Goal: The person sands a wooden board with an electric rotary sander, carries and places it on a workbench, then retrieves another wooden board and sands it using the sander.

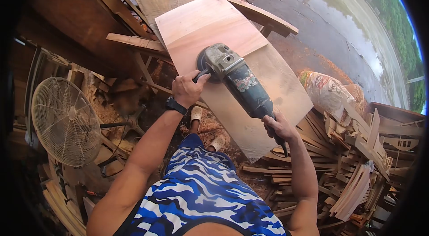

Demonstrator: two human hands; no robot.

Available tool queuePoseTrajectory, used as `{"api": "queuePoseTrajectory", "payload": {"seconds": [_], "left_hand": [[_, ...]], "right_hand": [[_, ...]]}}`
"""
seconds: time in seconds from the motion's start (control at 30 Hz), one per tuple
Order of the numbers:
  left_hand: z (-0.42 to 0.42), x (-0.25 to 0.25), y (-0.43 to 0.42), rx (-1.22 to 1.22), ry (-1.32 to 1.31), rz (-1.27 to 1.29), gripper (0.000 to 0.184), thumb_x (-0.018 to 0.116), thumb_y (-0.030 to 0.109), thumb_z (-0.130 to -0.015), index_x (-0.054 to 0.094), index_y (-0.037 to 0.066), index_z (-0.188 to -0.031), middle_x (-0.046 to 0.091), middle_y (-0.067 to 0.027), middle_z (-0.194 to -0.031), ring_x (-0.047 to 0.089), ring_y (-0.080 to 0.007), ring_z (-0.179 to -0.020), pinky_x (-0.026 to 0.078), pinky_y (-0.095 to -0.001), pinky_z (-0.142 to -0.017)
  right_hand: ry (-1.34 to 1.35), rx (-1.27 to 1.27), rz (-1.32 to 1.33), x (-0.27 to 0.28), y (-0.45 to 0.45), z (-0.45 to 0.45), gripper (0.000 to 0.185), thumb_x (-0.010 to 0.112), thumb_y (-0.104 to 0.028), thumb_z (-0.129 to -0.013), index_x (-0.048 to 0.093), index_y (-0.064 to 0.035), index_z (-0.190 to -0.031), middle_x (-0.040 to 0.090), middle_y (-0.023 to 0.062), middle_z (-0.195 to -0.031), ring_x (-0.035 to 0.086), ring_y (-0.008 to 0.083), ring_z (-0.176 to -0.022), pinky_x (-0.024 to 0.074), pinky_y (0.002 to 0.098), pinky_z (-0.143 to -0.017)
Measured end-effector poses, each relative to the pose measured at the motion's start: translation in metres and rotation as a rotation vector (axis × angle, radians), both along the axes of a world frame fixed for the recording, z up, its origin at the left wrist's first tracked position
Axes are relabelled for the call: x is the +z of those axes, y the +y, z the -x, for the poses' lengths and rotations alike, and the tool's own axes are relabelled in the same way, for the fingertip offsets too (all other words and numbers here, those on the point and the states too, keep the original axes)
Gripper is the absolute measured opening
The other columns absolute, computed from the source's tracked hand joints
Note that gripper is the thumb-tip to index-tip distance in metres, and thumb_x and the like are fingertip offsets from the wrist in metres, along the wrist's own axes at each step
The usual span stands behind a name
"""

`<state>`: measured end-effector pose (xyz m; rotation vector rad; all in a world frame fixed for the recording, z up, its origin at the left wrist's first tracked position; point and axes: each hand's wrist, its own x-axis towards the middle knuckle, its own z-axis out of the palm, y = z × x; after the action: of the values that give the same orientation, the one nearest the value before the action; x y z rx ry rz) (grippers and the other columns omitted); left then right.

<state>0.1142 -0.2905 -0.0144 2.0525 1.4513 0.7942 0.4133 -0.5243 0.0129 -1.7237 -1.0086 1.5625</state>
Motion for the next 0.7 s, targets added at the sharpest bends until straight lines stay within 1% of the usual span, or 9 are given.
{"api": "queuePoseTrajectory", "payload": {"seconds": [0.1, 0.2, 0.27, 0.33, 0.37, 0.43, 0.53, 0.63, 0.7], "left_hand": [[-0.021, 0.009, 0.006, -0.038, 0.013, 0.086, 0.046, 0.074, 0.054, -0.093, 0.083, 0.011, -0.106, 0.077, -0.0199, -0.085, 0.077, -0.0401, -0.084, 0.061, -0.0472, -0.077], [-0.025, 0.008, 0.011, 0.008, 0.038, 0.124, 0.047, 0.074, 0.056, -0.092, 0.082, 0.012, -0.107, 0.077, -0.0202, -0.086, 0.076, -0.0408, -0.085, 0.061, -0.0480, -0.078], [-0.016, 0.007, 0.002, 0.046, 0.022, 0.094, 0.046, 0.074, 0.055, -0.093, 0.082, 0.011, -0.106, 0.077, -0.0204, -0.086, 0.076, -0.0410, -0.085, 0.061, -0.0481, -0.077], [0.001, 0.007, -0.007, 0.084, 0.012, 0.062, 0.046, 0.074, 0.055, -0.093, 0.082, 0.011, -0.105, 0.077, -0.0206, -0.086, 0.076, -0.0413, -0.084, 0.061, -0.0482, -0.076], [0.013, 0.007, -0.012, 0.076, 0.007, 0.067, 0.044, 0.074, 0.052, -0.094, 0.081, 0.010, -0.104, 0.076, -0.0208, -0.086, 0.076, -0.0413, -0.084, 0.060, -0.0480, -0.076], [0.035, 0.011, -0.016, 0.076, -0.007, 0.074, 0.039, 0.075, 0.047, -0.096, 0.081, 0.009, -0.105, 0.076, -0.0213, -0.086, 0.076, -0.0411, -0.085, 0.060, -0.0474, -0.074], [0.055, 0.018, -0.012, 0.092, -0.059, 0.091, 0.035, 0.076, 0.039, -0.096, 0.080, 0.006, -0.105, 0.076, -0.0207, -0.084, 0.076, -0.0397, -0.085, 0.058, -0.0446, -0.072], [0.052, 0.013, 0.006, 0.062, -0.078, 0.096, 0.033, 0.076, 0.038, -0.097, 0.080, 0.006, -0.103, 0.075, -0.0206, -0.084, 0.076, -0.0396, -0.084, 0.058, -0.0442, -0.073], [0.042, 0.014, 0.019, 0.015, -0.058, 0.156, 0.037, 0.075, 0.043, -0.097, 0.081, 0.007, -0.103, 0.076, -0.0201, -0.085, 0.076, -0.0403, -0.085, 0.058, -0.0455, -0.074]], "right_hand": [[0.020, -0.058, 0.016, 0.004, 0.001, -0.014, 0.049, 0.065, -0.053, -0.104, 0.058, -0.0037, -0.101, 0.058, 0.0032, -0.073, 0.060, 0.0138, -0.059, 0.0517, 0.0317, -0.054], [0.011, -0.051, 0.013, 0.001, 0.011, -0.026, 0.049, 0.065, -0.052, -0.104, 0.059, -0.0038, -0.101, 0.058, 0.0032, -0.073, 0.060, 0.0134, -0.058, 0.0514, 0.0309, -0.054], [0.012, -0.036, 0.012, 0.000, 0.019, -0.030, 0.047, 0.065, -0.050, -0.104, 0.059, -0.0045, -0.098, 0.059, 0.0034, -0.073, 0.060, 0.0133, -0.058, 0.0511, 0.0303, -0.053], [0.030, 0.088, -0.028, -0.002, 0.029, -0.031, 0.044, 0.065, -0.047, -0.105, 0.059, -0.0051, -0.094, 0.058, 0.0029, -0.073, 0.061, 0.0130, -0.058, 0.0513, 0.0301, -0.053], [0.035, 0.088, -0.025, -0.004, 0.031, -0.026, 0.044, 0.065, -0.047, -0.105, 0.059, -0.0051, -0.094, 0.058, 0.0029, -0.073, 0.061, 0.0130, -0.058, 0.0513, 0.0301, -0.053], [-0.011, 0.158, -0.021, -0.007, 0.040, -0.011, 0.045, 0.064, -0.048, -0.104, 0.059, -0.0055, -0.092, 0.058, 0.0022, -0.073, 0.061, 0.0127, -0.058, 0.0510, 0.0300, -0.053], [-0.174, 0.209, -0.013, -0.014, 0.046, 0.011, 0.047, 0.063, -0.049, -0.103, 0.061, -0.0046, -0.088, 0.061, 0.0038, -0.067, 0.063, 0.0139, -0.058, 0.0519, 0.0329, -0.054], [-0.229, 0.186, 0.012, 0.006, 0.052, 0.029, 0.046, 0.064, -0.047, -0.102, 0.062, -0.0039, -0.087, 0.063, 0.0048, -0.065, 0.065, 0.0145, -0.059, 0.0528, 0.0341, -0.055], [-0.200, 0.120, 0.017, 0.003, 0.046, 0.020, 0.046, 0.064, -0.048, -0.102, 0.061, -0.0042, -0.088, 0.062, 0.0044, -0.066, 0.064, 0.0146, -0.059, 0.0527, 0.0337, -0.055]]}}
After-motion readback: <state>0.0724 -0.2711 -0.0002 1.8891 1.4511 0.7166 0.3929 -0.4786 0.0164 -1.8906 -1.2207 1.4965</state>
